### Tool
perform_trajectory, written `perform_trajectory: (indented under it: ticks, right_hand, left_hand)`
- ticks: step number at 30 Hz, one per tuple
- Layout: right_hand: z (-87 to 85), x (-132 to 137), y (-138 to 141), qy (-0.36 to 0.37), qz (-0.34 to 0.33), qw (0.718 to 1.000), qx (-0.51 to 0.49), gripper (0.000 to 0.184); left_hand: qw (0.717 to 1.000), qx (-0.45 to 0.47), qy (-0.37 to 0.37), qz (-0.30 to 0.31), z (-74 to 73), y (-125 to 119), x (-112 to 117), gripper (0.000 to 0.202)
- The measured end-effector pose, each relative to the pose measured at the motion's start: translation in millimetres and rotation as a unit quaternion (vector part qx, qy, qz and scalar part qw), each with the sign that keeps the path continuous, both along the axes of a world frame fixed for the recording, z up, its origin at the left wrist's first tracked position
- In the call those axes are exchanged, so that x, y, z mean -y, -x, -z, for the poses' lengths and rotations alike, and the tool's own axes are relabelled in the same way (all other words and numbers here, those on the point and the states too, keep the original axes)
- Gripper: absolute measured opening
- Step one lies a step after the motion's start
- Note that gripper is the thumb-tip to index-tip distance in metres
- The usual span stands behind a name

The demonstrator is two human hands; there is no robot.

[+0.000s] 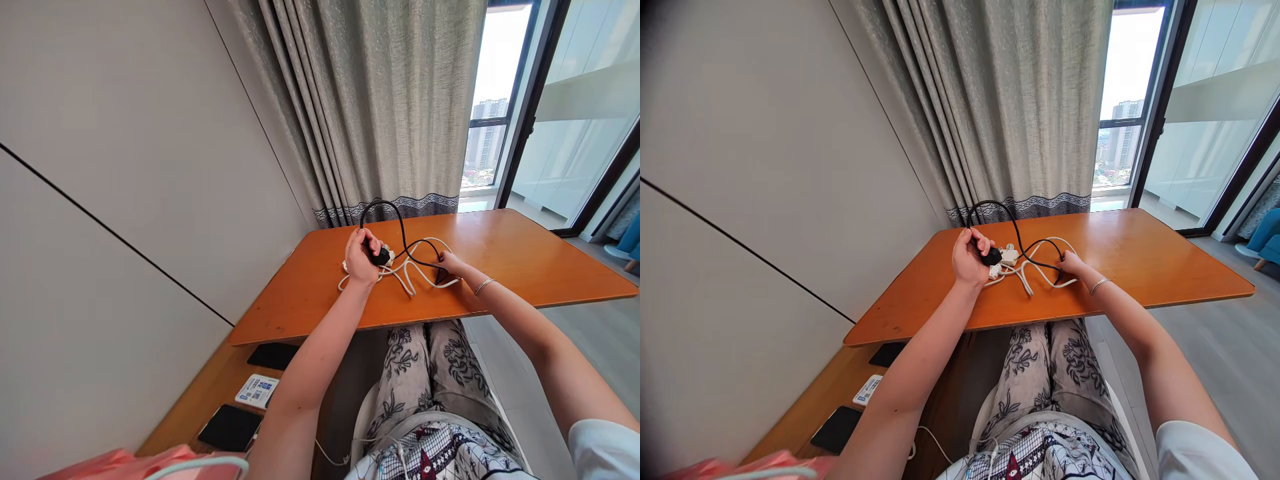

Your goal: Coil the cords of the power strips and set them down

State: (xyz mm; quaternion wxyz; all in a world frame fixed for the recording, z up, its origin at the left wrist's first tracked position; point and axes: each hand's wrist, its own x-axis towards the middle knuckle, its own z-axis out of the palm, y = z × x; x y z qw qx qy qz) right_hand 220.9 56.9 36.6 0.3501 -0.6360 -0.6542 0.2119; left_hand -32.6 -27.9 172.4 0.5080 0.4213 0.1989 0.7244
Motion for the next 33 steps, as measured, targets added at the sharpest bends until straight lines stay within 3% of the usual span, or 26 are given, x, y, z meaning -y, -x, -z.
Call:
perform_trajectory:
  ticks: [4,10,15,18,20,23,28,33]
  right_hand:
    - [-34.8,-1.3,3.3,-0.01,0.006,0.993,-0.116,0.011]
    - [-107.5,-1.4,4.5,-0.059,-0.009,0.977,-0.205,0.012]
    - [-164.0,4.4,24.5,-0.192,-0.07,0.971,-0.123,0.019]
    - [-192.5,10.9,35.0,-0.23,-0.108,0.966,-0.045,0.021]
    - [-207.3,14.5,39.5,-0.261,-0.096,0.96,-0.014,0.018]
    - [-222.6,17.4,43.2,-0.316,-0.05,0.947,0.001,0.014]
    - [-236.3,20.6,43.7,-0.381,-0.005,0.924,0.02,0.014]
    - [-239.8,24.3,35.9,-0.427,-0.01,0.903,0.044,0.015]
  left_hand:
    - [1.0,0.009,0.022,0.004,4.6,3.0,-6.9,0.031]
    - [0.999,-0.01,0.036,0.028,18.0,0.4,-17.2,0.028]
    - [0.99,-0.107,0.008,0.087,33.0,-13.0,-13.0,0.033]
    - [0.97,-0.198,-0.008,0.139,36.5,-24.5,-8.6,0.039]
    - [0.951,-0.261,-0.025,0.165,37.5,-33.1,-8.4,0.042]
    - [0.905,-0.389,-0.079,0.156,39.0,-45.4,-11.2,0.036]
    - [0.744,-0.629,-0.207,0.087,42.4,-61.8,-9.8,0.013]
    - [0.623,-0.753,-0.205,0.064,47.3,-69.7,-4.8,0.024]
